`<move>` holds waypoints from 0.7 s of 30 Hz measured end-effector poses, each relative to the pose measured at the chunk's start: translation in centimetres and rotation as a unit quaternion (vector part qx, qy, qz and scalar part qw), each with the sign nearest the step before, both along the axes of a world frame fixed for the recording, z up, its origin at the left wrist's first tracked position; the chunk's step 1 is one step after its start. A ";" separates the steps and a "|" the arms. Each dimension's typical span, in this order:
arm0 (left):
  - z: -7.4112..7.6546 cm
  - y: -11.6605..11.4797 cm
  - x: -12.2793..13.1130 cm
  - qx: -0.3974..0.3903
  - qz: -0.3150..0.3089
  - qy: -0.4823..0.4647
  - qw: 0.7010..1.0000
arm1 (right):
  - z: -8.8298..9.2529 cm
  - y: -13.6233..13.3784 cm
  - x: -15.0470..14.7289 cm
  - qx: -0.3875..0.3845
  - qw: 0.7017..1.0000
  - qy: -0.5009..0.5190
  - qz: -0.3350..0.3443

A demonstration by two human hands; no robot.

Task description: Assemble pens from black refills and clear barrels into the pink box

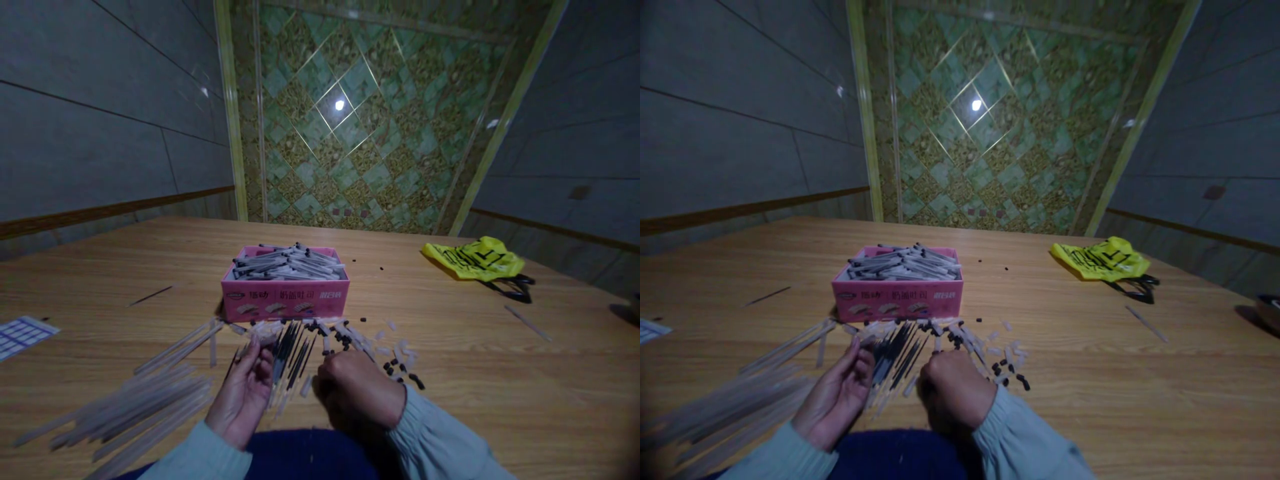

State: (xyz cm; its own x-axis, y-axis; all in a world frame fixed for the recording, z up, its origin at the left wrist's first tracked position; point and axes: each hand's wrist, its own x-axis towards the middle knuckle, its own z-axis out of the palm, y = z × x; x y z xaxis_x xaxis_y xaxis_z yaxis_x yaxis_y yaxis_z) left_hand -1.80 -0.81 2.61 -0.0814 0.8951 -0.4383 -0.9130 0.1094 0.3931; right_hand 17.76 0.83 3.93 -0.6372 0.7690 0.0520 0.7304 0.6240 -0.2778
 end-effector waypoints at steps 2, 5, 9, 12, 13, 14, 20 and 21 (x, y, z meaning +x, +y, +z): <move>-0.1 -0.1 0.5 -0.001 -0.003 0.057 0.998 | -0.1 0.2 -0.3 -0.036 0.986 0.161 -0.031; -0.3 -0.3 1.1 0.038 -0.024 0.172 0.984 | -0.2 0.6 -0.9 -0.125 0.885 0.440 -0.082; -0.6 -0.6 1.4 0.078 -0.042 0.246 0.965 | -0.4 0.6 -1.5 -0.216 0.783 0.577 -0.088; -0.7 -0.7 1.4 0.083 -0.035 0.260 0.961 | -0.7 0.4 -1.8 -0.221 0.764 0.598 -0.094; -0.7 -0.7 1.4 0.083 -0.035 0.266 0.960 | -0.8 0.4 -1.8 -0.216 0.762 0.602 -0.101; -0.8 -0.7 1.3 0.082 -0.036 0.270 0.959 | -0.9 0.4 -1.9 -0.211 0.760 0.605 -0.108; -1.1 -0.5 1.4 0.093 -0.040 0.283 0.954 | -0.9 0.1 -2.3 -0.158 0.776 0.596 -0.136; -1.1 -0.5 1.4 0.096 -0.042 0.285 0.953 | -0.9 0.0 -2.3 -0.148 0.781 0.591 -0.139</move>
State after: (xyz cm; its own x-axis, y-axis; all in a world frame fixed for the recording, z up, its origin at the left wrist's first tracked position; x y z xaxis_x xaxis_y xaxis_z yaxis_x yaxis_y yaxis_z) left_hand -0.44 -1.32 1.47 -0.1811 0.9682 -0.1726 -0.5364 0.0498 0.8425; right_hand 15.49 0.82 3.04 -0.0863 0.9588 0.2707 -0.0494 0.2672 -0.9624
